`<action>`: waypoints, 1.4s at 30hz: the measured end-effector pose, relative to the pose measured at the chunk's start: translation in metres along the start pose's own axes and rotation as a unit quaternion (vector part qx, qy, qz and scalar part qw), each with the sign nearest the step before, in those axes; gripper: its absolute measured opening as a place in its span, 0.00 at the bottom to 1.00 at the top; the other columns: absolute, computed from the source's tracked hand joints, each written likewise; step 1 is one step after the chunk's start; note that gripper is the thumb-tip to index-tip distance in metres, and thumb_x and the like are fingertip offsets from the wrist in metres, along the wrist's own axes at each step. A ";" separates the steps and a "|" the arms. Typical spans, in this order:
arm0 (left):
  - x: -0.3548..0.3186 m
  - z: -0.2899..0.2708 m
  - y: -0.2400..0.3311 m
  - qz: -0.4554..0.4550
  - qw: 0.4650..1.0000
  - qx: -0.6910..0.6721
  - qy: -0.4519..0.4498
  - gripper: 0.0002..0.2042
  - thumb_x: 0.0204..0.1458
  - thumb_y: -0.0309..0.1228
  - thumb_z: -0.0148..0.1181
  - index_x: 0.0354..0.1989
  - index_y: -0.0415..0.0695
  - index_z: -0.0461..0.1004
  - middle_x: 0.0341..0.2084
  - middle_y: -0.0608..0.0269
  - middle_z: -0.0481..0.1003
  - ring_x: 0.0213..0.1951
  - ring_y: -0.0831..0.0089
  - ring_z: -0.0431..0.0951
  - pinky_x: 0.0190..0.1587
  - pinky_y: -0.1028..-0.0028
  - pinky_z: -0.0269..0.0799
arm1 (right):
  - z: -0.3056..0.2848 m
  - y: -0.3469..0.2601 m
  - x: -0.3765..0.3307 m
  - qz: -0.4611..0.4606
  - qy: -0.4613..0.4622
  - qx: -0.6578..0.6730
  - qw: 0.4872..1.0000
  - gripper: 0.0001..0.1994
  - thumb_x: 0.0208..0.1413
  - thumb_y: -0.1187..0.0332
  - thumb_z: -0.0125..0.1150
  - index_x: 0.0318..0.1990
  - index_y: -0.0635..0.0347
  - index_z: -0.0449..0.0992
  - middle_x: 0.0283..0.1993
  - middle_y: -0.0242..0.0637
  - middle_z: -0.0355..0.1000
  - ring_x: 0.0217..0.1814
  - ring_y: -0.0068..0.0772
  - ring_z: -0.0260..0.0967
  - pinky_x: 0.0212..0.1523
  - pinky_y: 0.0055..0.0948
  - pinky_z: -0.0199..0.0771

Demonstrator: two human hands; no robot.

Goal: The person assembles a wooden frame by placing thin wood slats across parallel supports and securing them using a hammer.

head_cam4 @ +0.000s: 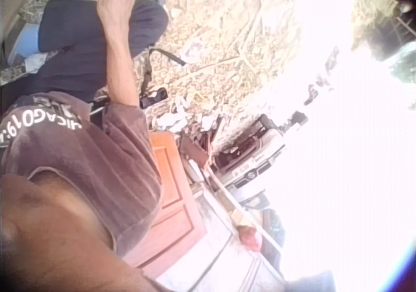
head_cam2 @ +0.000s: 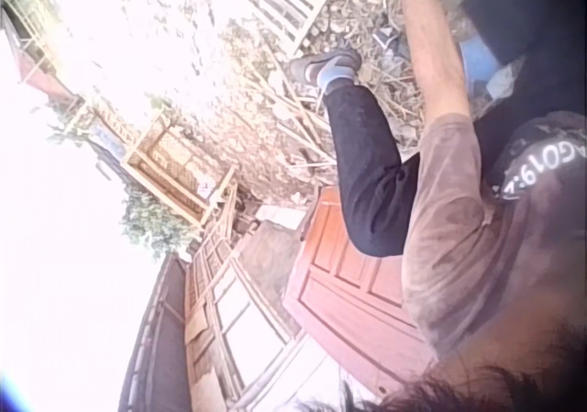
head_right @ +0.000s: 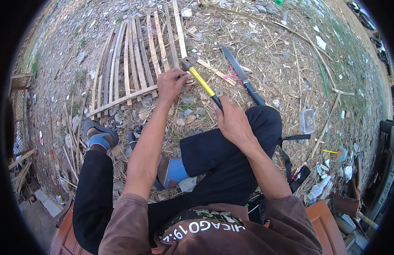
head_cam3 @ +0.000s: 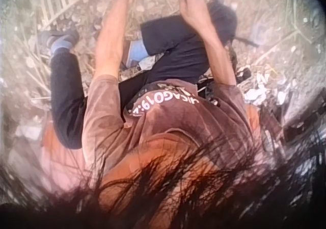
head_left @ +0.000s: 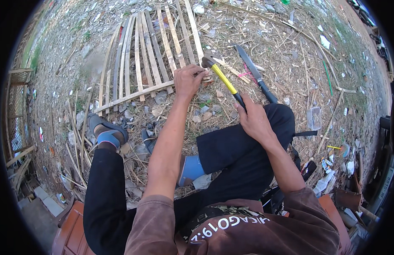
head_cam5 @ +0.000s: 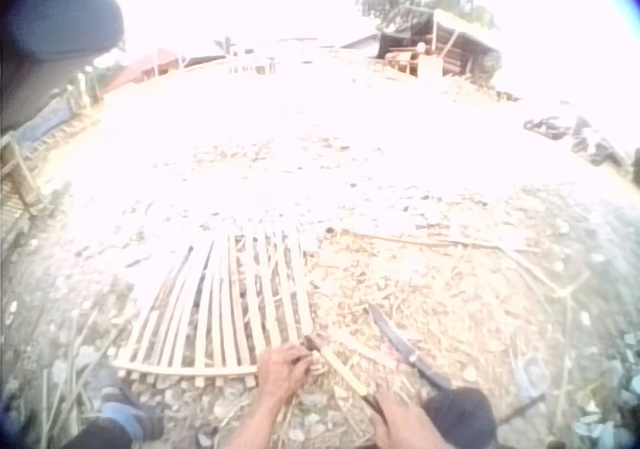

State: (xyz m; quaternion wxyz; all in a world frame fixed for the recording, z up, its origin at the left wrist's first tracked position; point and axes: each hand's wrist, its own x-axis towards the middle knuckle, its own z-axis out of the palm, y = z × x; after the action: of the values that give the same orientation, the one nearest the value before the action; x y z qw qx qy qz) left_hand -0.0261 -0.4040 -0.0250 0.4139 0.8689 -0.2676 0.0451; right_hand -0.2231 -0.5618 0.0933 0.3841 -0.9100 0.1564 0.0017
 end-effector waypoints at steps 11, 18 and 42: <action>0.001 0.005 0.003 -0.056 0.998 -0.029 -0.017 0.09 0.49 0.40 0.73 0.30 0.49 0.87 0.30 0.68 0.83 0.33 0.67 0.81 0.40 0.66 0.64 | -0.001 -0.001 0.007 0.020 -0.013 -0.006 1.000 0.10 0.67 0.67 0.56 0.48 0.64 0.68 0.24 0.58 0.71 0.29 0.66 0.72 0.32 0.57 0.67; 0.002 0.007 0.006 -0.009 1.000 0.014 -0.009 0.09 0.48 0.38 0.73 0.29 0.46 0.84 0.29 0.66 0.80 0.35 0.64 0.79 0.43 0.64 0.63 | 0.007 0.008 0.000 0.023 -0.008 0.009 1.000 0.13 0.67 0.70 0.55 0.55 0.65 0.69 0.24 0.55 0.71 0.26 0.63 0.72 0.27 0.52 0.65; -0.004 0.003 0.000 0.011 0.999 0.041 0.010 0.09 0.52 0.41 0.69 0.32 0.49 0.85 0.30 0.69 0.81 0.34 0.65 0.80 0.43 0.63 0.62 | -0.003 -0.004 0.013 -0.038 0.001 -0.034 0.999 0.10 0.67 0.66 0.55 0.49 0.63 0.69 0.26 0.57 0.72 0.31 0.65 0.73 0.33 0.56 0.68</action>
State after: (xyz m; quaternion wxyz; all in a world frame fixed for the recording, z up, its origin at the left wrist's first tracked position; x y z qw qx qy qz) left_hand -0.0304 -0.4047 -0.0279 0.3799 0.8818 -0.2706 0.0694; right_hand -0.2102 -0.5650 0.0969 0.3524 -0.9278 0.1220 -0.0090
